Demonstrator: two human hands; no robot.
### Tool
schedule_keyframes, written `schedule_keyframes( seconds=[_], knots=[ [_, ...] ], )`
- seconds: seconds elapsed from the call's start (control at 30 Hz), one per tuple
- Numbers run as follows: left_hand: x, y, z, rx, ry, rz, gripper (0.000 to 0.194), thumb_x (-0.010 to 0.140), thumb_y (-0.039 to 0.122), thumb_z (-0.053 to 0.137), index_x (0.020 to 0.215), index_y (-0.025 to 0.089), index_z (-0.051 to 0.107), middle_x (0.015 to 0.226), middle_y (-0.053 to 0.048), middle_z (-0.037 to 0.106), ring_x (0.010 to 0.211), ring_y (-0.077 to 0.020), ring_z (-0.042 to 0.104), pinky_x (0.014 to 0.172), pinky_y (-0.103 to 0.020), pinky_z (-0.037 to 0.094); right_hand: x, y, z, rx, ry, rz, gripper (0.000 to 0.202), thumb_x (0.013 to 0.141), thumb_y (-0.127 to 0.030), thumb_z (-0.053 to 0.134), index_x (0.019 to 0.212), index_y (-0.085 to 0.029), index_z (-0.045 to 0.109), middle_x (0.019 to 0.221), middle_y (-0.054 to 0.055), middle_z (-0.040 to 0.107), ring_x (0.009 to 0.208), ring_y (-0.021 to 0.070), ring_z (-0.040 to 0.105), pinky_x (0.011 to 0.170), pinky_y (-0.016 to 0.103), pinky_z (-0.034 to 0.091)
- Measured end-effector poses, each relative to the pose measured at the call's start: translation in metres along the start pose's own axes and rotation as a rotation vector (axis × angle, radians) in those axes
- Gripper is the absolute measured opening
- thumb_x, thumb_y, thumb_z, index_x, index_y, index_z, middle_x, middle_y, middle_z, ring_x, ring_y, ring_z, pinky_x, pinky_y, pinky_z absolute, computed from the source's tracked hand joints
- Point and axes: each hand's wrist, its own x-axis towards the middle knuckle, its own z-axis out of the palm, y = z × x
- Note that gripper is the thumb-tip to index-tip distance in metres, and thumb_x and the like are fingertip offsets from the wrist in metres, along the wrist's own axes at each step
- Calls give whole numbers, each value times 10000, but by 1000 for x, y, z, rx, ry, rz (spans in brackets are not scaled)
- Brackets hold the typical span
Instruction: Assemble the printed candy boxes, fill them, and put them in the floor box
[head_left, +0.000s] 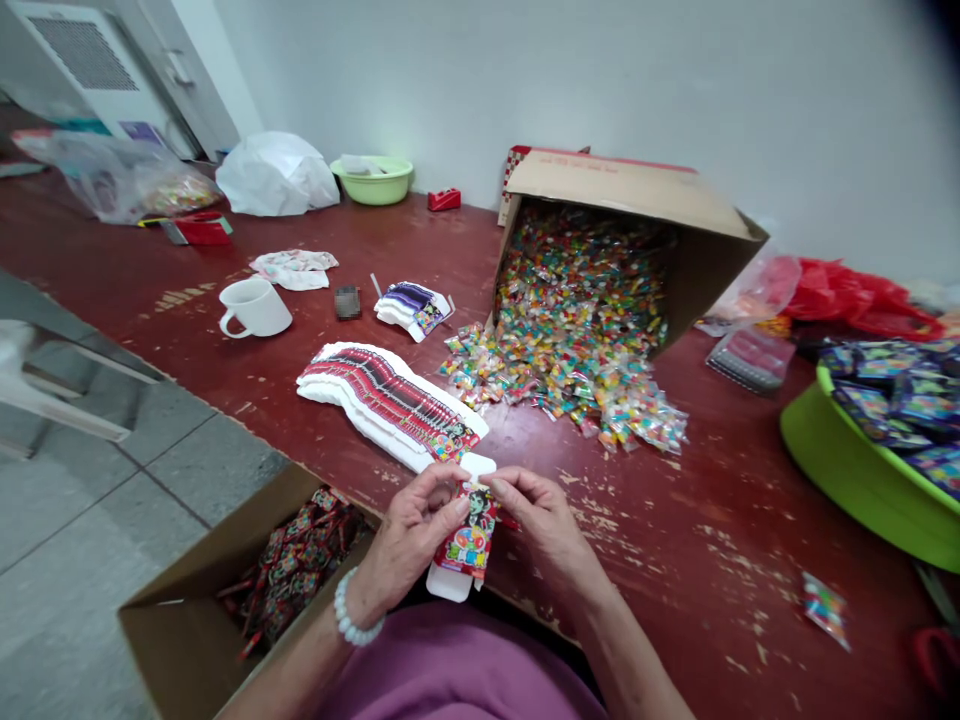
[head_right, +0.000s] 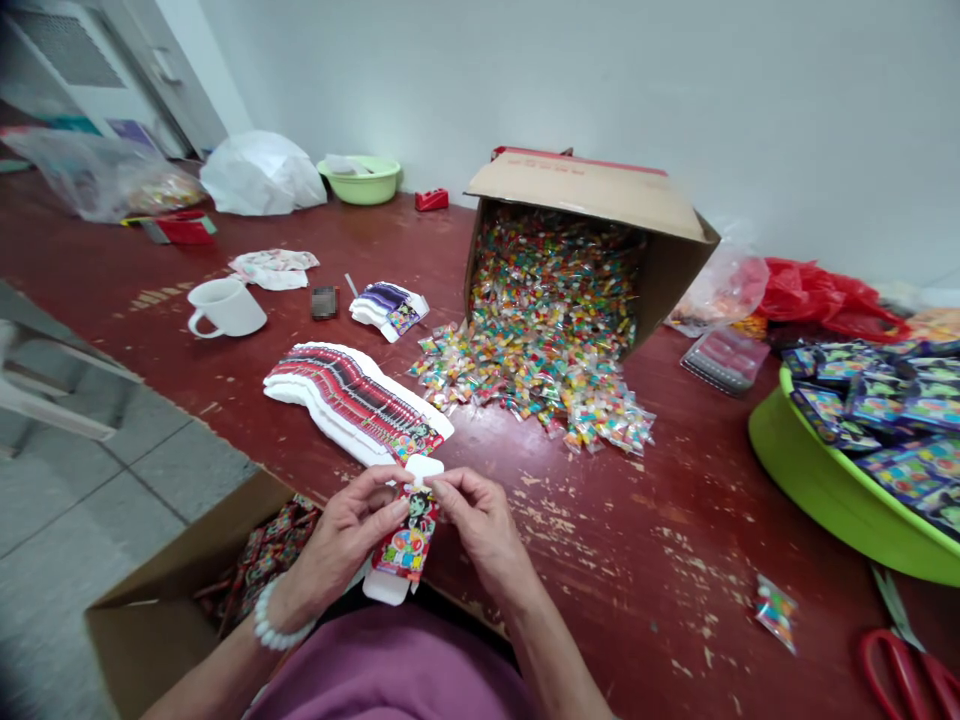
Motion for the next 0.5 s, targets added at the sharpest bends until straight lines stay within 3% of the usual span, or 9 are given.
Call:
schedule_keyframes(
  seconds=[0.17,0.3,0.37,0.43,0.5],
  knots=[
    [0,-2,-1,97,-41,0,254,889,332,643,1107,215,585,864,-7,667,757,-137,601,709,-249,488,3,-2,-5,140,31,27,416,683,-326,846,1048,-209,684,766,-21,674,672,122,592,664,237,469],
    [0,0,4,113,-4,101,207,881,301,653,1059,209,603,980,-30,668,908,-159,606,829,-267,475,2,-4,-7,-42,-23,-51,213,785,-359,763,845,-163,709,798,31,708,707,149,611,700,278,483],
    [-1,1,7,41,61,122,298,859,285,686,1120,244,549,940,-5,660,878,-147,616,807,-259,480,1,-2,-7,-125,3,-138,193,821,-364,727,822,-171,710,806,40,717,730,166,621,703,291,486],
    [-2,1,9,-70,60,33,401,858,316,688,1195,277,475,900,11,656,794,-144,643,744,-265,500,1,-1,-6,-184,29,-212,176,841,-360,704,827,-185,711,816,42,717,750,181,629,702,302,491],
    [-4,1,11,-165,-36,-150,393,902,435,599,1223,255,462,879,-20,671,685,-165,671,649,-284,516,-1,-3,-5,-273,53,-297,159,872,-348,664,843,-200,717,814,42,705,752,186,630,699,308,494]
  ],
)
